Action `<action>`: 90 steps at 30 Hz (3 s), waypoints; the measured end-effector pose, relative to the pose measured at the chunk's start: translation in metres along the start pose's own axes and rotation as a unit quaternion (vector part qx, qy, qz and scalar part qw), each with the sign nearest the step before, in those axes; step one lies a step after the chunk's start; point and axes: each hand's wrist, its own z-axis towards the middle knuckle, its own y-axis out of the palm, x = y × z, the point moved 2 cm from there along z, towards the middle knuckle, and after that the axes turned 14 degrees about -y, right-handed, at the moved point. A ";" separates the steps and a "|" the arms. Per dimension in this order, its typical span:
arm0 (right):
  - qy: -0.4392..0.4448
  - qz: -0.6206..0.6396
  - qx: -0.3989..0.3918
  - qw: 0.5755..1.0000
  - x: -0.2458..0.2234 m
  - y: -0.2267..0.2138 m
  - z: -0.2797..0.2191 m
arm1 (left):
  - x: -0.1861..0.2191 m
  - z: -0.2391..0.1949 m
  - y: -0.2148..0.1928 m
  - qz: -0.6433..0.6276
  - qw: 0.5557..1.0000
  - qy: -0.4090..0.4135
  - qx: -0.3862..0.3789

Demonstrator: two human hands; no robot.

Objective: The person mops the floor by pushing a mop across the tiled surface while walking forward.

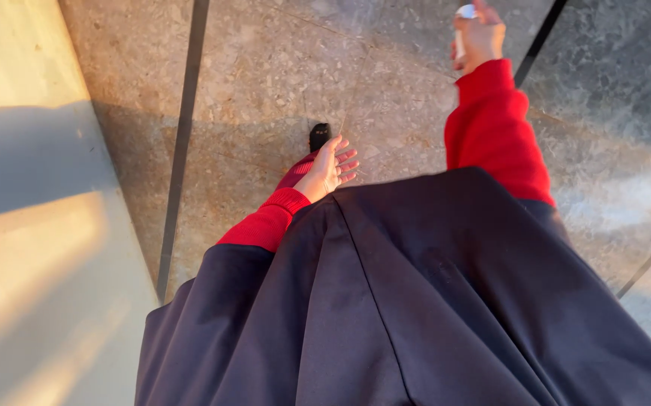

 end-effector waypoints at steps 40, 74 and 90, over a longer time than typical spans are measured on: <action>-0.044 -0.235 -0.097 0.966 0.138 -0.157 -0.627 | -0.249 -0.018 -0.032 0.127 0.992 0.006 0.010; -0.073 -0.247 -0.197 0.946 0.104 0.026 -0.478 | -0.240 0.014 -0.154 0.031 0.996 0.079 -0.004; -0.015 -0.418 -0.345 0.840 0.119 -0.162 -0.812 | -0.419 -0.028 -0.159 0.187 0.980 0.035 0.051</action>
